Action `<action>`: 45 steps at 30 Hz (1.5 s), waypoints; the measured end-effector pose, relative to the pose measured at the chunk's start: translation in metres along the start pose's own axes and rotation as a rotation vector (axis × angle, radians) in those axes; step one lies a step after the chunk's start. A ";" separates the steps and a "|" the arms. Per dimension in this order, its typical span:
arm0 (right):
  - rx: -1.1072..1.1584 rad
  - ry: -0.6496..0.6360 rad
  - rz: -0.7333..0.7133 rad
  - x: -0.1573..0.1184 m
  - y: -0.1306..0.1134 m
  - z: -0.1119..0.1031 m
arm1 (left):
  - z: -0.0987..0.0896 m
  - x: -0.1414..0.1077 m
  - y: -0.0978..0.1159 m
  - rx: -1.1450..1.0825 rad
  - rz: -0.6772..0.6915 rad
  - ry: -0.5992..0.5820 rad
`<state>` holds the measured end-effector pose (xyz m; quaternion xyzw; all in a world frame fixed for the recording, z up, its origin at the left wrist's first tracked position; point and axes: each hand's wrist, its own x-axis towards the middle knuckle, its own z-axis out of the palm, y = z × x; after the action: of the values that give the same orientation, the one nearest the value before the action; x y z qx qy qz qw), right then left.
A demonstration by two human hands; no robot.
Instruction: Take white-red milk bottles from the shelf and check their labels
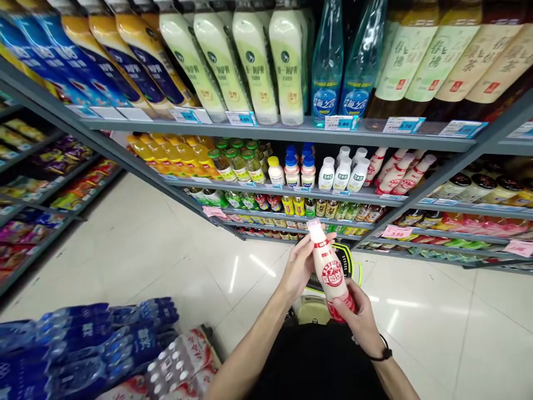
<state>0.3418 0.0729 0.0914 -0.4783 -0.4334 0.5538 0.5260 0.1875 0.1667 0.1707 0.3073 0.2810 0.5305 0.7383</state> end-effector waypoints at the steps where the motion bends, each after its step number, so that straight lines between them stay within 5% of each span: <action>1: -0.061 0.035 -0.048 -0.001 -0.003 0.005 | -0.004 -0.002 0.003 0.002 0.002 -0.020; 6: -0.332 0.183 -0.257 -0.004 -0.009 0.019 | -0.011 -0.006 0.013 -0.028 0.022 -0.102; 14: -0.592 0.374 -0.481 -0.001 -0.011 0.020 | 0.004 -0.004 0.011 -0.244 0.054 -0.159; 16: -0.508 0.297 -0.406 -0.001 -0.012 0.015 | 0.008 -0.002 0.012 -0.238 0.075 -0.161; 21: 0.208 -0.266 0.038 -0.005 -0.014 -0.003 | 0.011 0.006 0.014 -0.188 0.050 -0.124; 23: 0.347 -0.362 0.096 -0.008 -0.016 -0.010 | 0.011 0.009 0.013 -0.217 0.040 -0.109; 31: 0.303 -0.238 0.039 -0.013 -0.022 -0.018 | 0.017 0.018 0.005 -0.320 -0.026 -0.083; 37: 0.336 -0.288 0.043 -0.012 -0.032 -0.017 | 0.020 0.020 0.008 -0.257 -0.089 -0.006; 45: 0.549 -0.350 0.240 -0.010 -0.036 -0.017 | 0.011 0.024 0.000 -0.237 -0.048 0.006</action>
<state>0.3640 0.0650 0.1247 -0.2642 -0.2926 0.7814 0.4838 0.2029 0.1881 0.1757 0.2096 0.2261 0.5432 0.7809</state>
